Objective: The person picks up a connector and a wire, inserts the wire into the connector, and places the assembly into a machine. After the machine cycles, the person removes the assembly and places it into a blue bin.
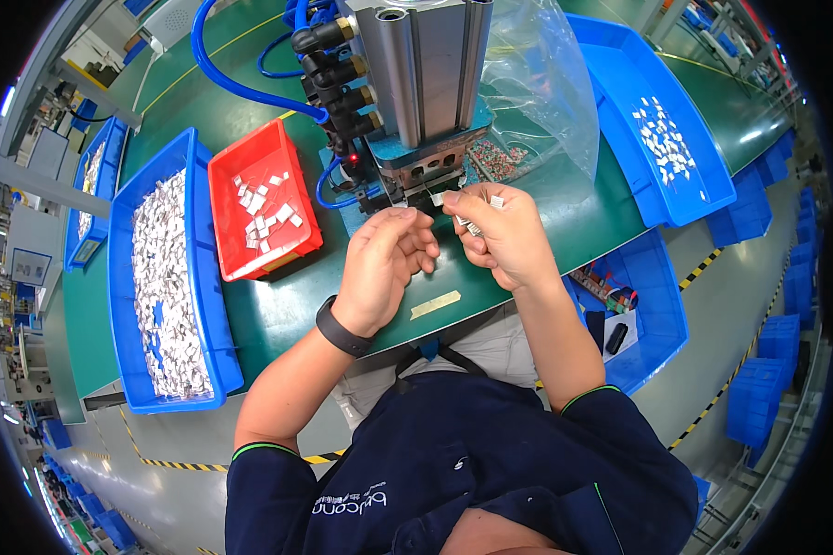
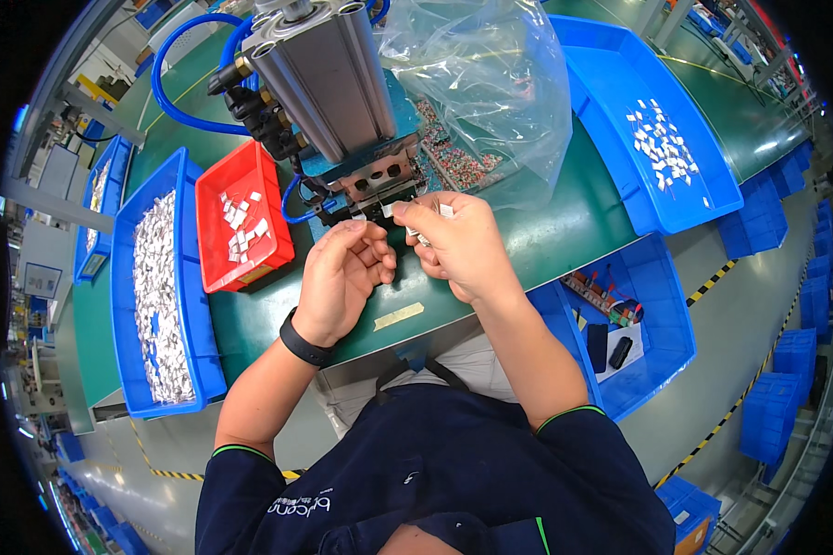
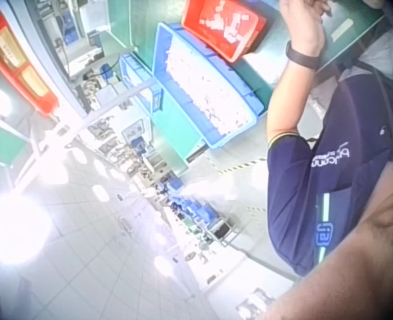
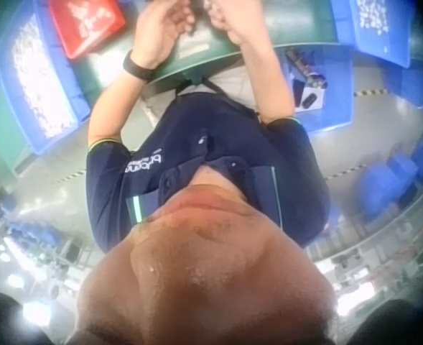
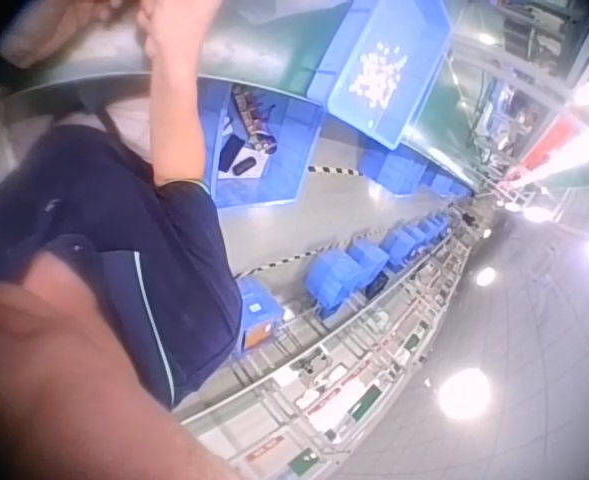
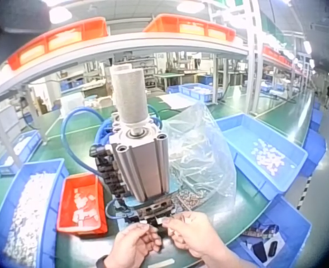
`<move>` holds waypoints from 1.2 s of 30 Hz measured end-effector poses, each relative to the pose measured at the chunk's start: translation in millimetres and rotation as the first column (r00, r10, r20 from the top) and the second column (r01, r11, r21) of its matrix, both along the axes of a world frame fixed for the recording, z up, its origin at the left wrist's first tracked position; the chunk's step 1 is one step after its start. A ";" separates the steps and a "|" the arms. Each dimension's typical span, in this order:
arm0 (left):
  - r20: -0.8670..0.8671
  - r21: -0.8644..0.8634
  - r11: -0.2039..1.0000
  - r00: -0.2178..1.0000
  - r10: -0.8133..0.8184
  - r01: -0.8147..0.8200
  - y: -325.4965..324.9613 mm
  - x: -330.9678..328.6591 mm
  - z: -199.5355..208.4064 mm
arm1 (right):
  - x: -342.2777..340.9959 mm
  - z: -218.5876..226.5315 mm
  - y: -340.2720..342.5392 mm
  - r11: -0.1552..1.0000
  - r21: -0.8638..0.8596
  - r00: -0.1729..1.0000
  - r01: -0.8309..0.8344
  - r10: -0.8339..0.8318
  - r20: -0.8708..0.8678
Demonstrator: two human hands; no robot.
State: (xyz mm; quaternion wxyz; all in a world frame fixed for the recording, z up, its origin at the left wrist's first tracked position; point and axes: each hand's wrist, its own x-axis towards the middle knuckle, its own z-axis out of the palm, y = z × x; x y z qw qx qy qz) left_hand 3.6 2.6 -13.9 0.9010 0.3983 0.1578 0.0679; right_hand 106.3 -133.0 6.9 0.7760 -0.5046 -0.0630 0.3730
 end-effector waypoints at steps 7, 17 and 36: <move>-0.004 0.006 1.000 1.000 -0.006 0.006 -0.3 0.2 0.4 | -0.3 -0.5 0.2 1.000 -0.004 1.000 -0.002 0.002 -0.001; 0.022 0.087 0.995 0.999 0.043 -0.044 -4.6 -0.9 -1.4 | -12.3 -14.0 -11.9 0.991 0.043 0.989 -0.128 0.124 0.083; 0.083 0.165 0.986 0.997 0.010 -0.023 -6.3 -7.3 2.5 | 22.4 49.2 -103.5 0.995 0.041 0.993 -0.089 0.085 0.078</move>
